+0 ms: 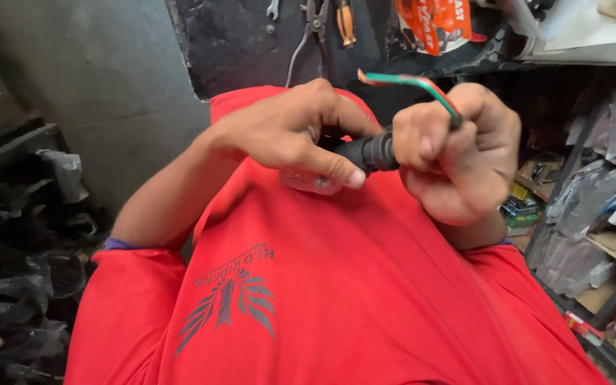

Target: Repair and reassemble a motorcycle turn signal light indicator.

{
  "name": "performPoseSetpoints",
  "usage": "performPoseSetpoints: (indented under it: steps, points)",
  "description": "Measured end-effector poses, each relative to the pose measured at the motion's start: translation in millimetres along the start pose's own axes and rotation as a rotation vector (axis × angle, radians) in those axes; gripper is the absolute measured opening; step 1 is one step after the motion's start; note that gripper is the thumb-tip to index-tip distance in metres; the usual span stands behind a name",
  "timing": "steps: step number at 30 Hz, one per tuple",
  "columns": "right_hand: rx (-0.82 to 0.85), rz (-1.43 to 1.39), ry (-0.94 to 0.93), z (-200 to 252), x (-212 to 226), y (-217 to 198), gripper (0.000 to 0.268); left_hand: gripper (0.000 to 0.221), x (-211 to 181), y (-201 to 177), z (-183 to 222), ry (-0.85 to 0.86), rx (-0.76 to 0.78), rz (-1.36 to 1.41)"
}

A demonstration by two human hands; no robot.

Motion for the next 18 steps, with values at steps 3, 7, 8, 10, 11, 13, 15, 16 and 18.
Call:
performPoseSetpoints:
  steps: [3,7,8,10,11,13,15,16,18]
  points:
    - [-0.092,-0.006,-0.014,11.1,-8.1,-26.4,0.028,0.046,2.9,-0.1,-11.9,0.226,-0.198,-0.221]
    - [-0.197,-0.042,0.004,29.7,-34.0,-62.0,0.025,0.049,25.2,8.6,-24.2,0.16,-0.303,-0.183]
    - [-0.208,-0.074,0.049,34.9,-40.6,-68.9,0.028,0.048,17.1,11.5,-21.6,0.31,-0.367,-0.393]
    - [-0.215,-0.11,0.108,40.3,-46.8,-79.4,0.032,0.046,11.6,18.8,-16.3,0.453,-0.431,-0.596]
    - [-0.169,-0.211,0.14,39.4,-47.8,-79.1,0.033,0.044,20.1,18.0,-19.9,0.359,-0.388,-0.47]
    - [-0.098,-0.31,0.155,30.1,-45.1,-81.0,0.033,0.041,16.9,16.9,-24.8,0.278,-0.348,-0.368]
    - [-0.175,-0.48,0.25,29.3,-51.5,-87.1,0.028,0.048,25.2,16.4,-30.9,0.032,-0.341,-0.027]
    - [-0.175,-0.484,0.243,27.0,-48.7,-87.1,0.028,0.048,35.5,12.6,-31.8,0.028,-0.337,-0.033]
    - [-0.357,-0.428,0.274,29.7,-48.8,-100.9,0.021,0.041,35.8,9.2,-31.8,0.253,-0.322,-0.284]
Point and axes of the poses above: each hand's wrist, its own z-axis away from the middle knuckle, its own y-axis out of the palm, x = y × z, the point moved 8 cm from there along -z, towards the middle knuckle, and after that the axes turned 4 degrees about x, right-handed, at the moved point
